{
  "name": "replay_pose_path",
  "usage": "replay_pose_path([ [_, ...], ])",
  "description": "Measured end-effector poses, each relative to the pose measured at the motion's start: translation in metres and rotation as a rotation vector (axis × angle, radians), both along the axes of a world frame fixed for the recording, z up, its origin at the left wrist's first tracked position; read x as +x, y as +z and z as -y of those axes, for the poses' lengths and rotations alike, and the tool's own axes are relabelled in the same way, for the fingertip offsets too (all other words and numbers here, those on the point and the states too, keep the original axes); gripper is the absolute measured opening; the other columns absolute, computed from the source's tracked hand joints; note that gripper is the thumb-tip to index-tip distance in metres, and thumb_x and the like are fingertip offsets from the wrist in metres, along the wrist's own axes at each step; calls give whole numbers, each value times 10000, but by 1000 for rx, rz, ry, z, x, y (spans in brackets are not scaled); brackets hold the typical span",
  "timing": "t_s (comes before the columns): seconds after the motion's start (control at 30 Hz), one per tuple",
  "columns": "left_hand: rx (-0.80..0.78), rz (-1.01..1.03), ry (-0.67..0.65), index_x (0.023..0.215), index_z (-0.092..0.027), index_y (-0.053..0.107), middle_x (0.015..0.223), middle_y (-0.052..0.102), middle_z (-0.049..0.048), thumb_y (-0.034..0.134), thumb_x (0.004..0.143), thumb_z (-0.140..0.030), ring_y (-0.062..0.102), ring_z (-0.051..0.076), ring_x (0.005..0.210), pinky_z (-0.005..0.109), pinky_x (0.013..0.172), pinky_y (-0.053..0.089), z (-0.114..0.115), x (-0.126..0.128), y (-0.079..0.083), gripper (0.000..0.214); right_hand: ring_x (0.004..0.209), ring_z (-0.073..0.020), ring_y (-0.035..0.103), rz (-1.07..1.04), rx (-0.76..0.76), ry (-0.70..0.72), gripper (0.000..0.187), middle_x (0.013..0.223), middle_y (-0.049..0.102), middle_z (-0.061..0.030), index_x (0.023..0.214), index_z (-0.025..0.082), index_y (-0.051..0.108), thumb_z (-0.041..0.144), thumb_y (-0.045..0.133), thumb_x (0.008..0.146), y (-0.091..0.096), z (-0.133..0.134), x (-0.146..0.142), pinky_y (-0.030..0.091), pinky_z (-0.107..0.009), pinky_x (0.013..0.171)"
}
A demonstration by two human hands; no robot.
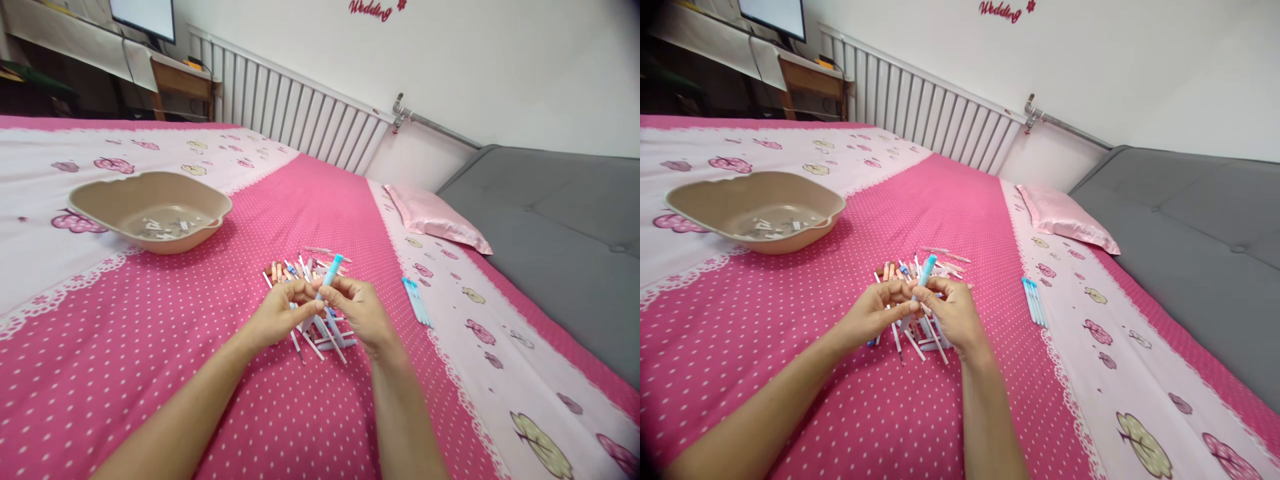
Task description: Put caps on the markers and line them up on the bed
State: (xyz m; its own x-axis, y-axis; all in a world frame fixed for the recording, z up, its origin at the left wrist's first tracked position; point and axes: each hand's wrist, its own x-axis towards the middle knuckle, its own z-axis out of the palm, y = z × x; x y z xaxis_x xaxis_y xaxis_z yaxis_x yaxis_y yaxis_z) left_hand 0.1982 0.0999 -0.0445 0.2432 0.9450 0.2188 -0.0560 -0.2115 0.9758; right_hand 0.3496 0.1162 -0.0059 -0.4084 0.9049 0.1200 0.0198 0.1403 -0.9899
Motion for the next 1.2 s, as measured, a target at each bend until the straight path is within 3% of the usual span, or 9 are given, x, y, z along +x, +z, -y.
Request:
replay_pose_path([
  [0.17, 20, -37, 95, 670, -120, 566, 633, 628, 30, 684, 682, -339, 574, 112, 573, 228, 565, 452, -3, 0, -1, 249, 779, -181, 625, 67, 36, -21, 252, 805, 688, -43, 868, 174, 725, 377, 667, 731, -3, -2, -1, 470, -331, 772],
  [0.4, -57, 32, 119, 704, -121, 545, 644, 644, 43, 706, 657, -348, 601, 128, 579, 237, 553, 474, 0, 1, 2, 283, 788, -167, 620, 32, 24, -43, 256, 817, 679, -39, 865, 170, 697, 389, 647, 743, -3, 0, -6, 480, -303, 743],
  [0.57, -146, 194, 75, 811, -137, 517, 654, 649, 22, 693, 669, -445, 592, 133, 455, 246, 431, 466, 0, 0, 4, 382, 804, -161, 628, 65, 5, -209, 274, 935, 685, -63, 949, 173, 651, 370, 601, 765, -3, -5, 1, 492, -273, 672],
  [0.73, -155, 219, 157, 803, -137, 519, 632, 645, 7, 726, 633, -452, 588, 121, 428, 216, 393, 453, -1, 0, 2, 414, 876, -182, 642, 417, 164, -387, 194, 953, 697, -71, 926, 159, 652, 196, 544, 769, -20, -20, 16, 471, -332, 833],
  [0.87, -159, 209, 156, 805, -139, 519, 628, 653, 6, 718, 641, -457, 585, 125, 404, 228, 393, 461, -1, 0, 3, 410, 878, -193, 652, 718, 212, -339, 198, 939, 705, -59, 910, 182, 660, 155, 514, 779, -32, -26, 18, 473, -321, 810],
  [1.03, -167, 207, 174, 789, -133, 526, 608, 652, 6, 751, 594, -462, 589, 126, 415, 215, 390, 459, -1, 1, 4, 443, 881, -182, 637, 836, 261, -276, 242, 928, 704, -38, 927, 206, 668, 120, 513, 764, -42, -30, 13, 458, -284, 788],
  [1.2, -174, 215, 150, 771, -133, 525, 591, 647, -2, 765, 588, -429, 571, 116, 388, 212, 381, 457, -1, 1, 4, 423, 879, -175, 613, 949, 293, -305, 254, 966, 679, -45, 920, 206, 663, 90, 510, 753, -48, -34, 12, 436, -273, 789],
])
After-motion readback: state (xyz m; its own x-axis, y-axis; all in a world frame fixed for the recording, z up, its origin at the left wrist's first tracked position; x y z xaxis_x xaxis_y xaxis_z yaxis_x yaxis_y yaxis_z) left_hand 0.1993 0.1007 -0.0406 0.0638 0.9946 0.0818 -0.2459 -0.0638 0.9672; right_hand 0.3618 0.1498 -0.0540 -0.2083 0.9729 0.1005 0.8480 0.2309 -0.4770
